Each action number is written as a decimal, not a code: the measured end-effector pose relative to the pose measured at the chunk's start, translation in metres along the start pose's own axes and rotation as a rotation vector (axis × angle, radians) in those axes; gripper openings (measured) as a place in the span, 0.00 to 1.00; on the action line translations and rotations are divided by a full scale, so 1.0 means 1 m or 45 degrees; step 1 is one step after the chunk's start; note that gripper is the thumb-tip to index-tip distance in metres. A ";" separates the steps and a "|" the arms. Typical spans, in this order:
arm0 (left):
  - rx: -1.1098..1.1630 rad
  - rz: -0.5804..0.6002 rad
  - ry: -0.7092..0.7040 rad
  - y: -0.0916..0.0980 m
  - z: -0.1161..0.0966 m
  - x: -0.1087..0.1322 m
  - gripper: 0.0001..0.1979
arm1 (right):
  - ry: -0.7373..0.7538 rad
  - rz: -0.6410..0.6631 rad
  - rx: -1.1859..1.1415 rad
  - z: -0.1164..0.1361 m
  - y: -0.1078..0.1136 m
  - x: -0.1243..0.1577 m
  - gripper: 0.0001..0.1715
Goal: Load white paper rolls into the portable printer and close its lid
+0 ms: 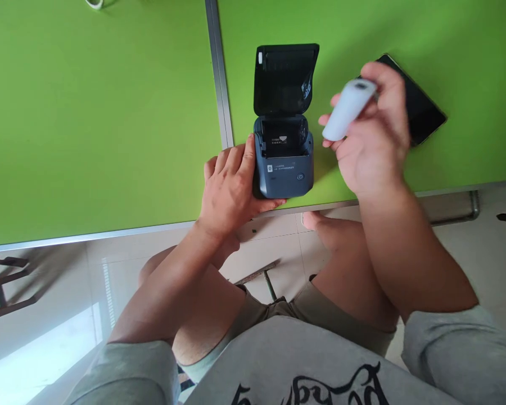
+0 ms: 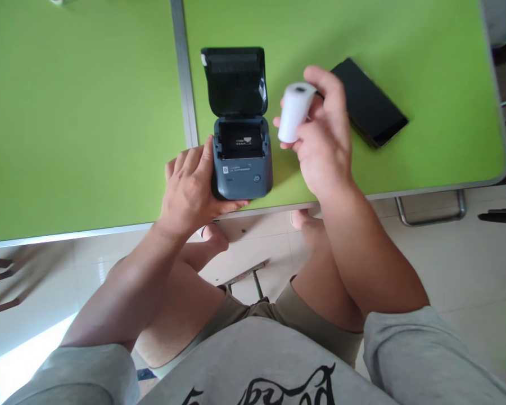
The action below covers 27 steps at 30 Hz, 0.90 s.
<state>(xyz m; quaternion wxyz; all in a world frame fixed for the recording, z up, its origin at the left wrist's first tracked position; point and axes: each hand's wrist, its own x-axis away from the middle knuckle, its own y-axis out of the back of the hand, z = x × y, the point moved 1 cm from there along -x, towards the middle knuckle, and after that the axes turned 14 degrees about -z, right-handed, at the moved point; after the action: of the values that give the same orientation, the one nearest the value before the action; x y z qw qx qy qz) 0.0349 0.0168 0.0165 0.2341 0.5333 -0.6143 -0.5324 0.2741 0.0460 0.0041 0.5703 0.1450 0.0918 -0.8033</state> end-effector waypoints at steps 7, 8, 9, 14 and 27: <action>-0.002 -0.067 -0.011 -0.003 0.002 0.002 0.56 | 0.178 0.003 -0.051 0.025 -0.024 -0.004 0.32; 0.001 -0.068 -0.016 -0.003 0.003 0.002 0.57 | 0.290 0.008 0.073 0.028 -0.028 -0.002 0.30; 0.004 -0.068 -0.021 -0.004 0.003 0.002 0.57 | 0.378 0.029 0.197 0.030 -0.031 0.000 0.30; -0.001 -0.043 -0.037 -0.003 0.002 0.002 0.59 | 0.447 0.144 0.413 0.031 -0.040 0.004 0.26; -0.052 -0.008 -0.065 0.001 -0.001 0.002 0.59 | 0.462 0.146 0.503 0.016 -0.043 -0.004 0.07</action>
<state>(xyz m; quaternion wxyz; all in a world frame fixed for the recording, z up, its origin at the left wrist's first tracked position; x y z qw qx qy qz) 0.0349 0.0149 0.0168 0.2275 0.5166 -0.6074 -0.5590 0.2331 0.0587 0.0199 0.5497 0.3999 0.0256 -0.7330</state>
